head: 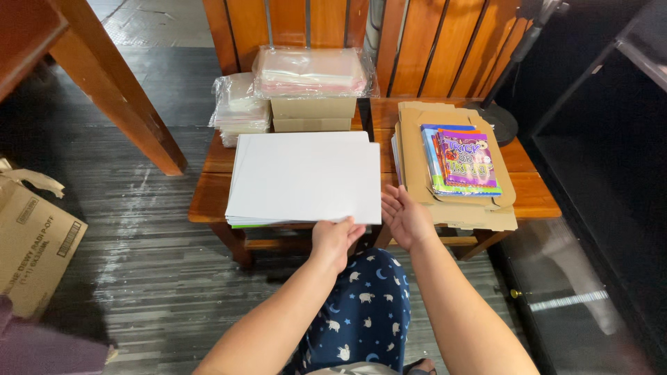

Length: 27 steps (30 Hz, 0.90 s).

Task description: The person repeatedly picks up a single white sheet of paper from a stack on a wooden chair and places it onto a growing stack on a black shelf. The person continues this one-at-a-time transfer for the duration of the clip.

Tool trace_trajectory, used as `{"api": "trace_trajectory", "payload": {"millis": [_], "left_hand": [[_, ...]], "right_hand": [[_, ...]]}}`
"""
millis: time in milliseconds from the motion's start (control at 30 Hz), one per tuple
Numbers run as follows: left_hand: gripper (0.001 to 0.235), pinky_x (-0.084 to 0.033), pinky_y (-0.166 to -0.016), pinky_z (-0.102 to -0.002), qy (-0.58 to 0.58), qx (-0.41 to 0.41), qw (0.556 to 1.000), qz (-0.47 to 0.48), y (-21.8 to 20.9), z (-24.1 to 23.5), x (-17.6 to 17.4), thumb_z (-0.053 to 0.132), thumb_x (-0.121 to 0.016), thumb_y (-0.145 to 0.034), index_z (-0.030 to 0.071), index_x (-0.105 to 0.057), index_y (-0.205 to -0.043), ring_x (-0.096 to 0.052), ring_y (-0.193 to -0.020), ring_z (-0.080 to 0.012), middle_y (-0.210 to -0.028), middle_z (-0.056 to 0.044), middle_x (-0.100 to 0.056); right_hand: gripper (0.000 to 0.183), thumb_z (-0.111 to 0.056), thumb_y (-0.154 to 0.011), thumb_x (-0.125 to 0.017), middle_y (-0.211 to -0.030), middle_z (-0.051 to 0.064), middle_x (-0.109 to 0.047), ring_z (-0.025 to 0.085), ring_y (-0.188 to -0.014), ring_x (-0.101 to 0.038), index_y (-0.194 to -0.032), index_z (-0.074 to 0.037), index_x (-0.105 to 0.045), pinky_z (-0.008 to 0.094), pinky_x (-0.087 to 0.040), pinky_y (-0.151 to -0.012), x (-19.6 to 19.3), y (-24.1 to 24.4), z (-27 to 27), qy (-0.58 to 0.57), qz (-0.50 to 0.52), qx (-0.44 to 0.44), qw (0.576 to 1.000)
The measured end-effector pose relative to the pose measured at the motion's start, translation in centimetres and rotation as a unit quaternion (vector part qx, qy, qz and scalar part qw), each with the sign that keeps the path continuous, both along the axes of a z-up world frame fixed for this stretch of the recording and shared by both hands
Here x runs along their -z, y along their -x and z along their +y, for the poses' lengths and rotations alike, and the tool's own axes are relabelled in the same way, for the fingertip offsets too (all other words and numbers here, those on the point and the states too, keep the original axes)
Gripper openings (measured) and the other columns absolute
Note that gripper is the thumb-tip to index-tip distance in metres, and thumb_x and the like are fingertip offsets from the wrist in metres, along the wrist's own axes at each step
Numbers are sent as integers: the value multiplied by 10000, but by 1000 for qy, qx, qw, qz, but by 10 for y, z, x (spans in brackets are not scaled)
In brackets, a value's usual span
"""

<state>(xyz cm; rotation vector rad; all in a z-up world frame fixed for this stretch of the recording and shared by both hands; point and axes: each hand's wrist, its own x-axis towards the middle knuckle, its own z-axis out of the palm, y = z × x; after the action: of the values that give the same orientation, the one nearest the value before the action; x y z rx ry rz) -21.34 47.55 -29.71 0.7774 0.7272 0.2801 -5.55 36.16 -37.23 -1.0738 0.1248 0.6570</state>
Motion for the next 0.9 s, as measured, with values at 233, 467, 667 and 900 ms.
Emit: {"api": "trace_trajectory", "payload": {"millis": [233, 467, 667, 900], "left_hand": [[600, -621, -918, -526, -36, 96, 995, 10, 46, 10, 16, -26, -632, -960, -191, -341, -1458, -702, -1064, -451, -1233, -347, -528], [573, -655, -808, -506, -116, 223, 968, 21, 70, 72, 44, -77, -696, -872, -196, -480, -1388, -734, -884, -355, -1067, -281, -640], [630, -661, -774, -497, -181, 281, 941, 60, 61, 135, 48, -62, -759, -823, -113, -533, -1408, -761, -836, -358, -1032, -271, -709], [815, -626, -831, -518, -335, 160, 920, 128, 49, 180, 25, 0, -772, -878, 54, -393, -1596, -714, -1051, -420, -1237, -335, -654]], "right_hand": [[525, -474, -1115, -434, -1304, 130, -582, 254, -1222, -634, -1567, -206, -442, 429, -538, -1079, -21, 1, -13, -13, -16, 32, 999], [400, -271, -1095, -567, -1193, 181, -656, 303, -1132, -698, -1477, -201, -472, 451, -564, -1031, 11, -35, -42, 9, -44, 84, 995], [497, 45, -900, -733, -1030, 115, -724, 90, -684, -649, -1377, -61, -639, 143, -566, -600, -22, 0, -53, 76, -91, -12, 993], [720, 205, -771, -716, -980, 142, -736, 185, -781, -747, -1436, -51, -610, 250, -661, -681, -40, 32, -44, 59, -82, -128, 987]]}}
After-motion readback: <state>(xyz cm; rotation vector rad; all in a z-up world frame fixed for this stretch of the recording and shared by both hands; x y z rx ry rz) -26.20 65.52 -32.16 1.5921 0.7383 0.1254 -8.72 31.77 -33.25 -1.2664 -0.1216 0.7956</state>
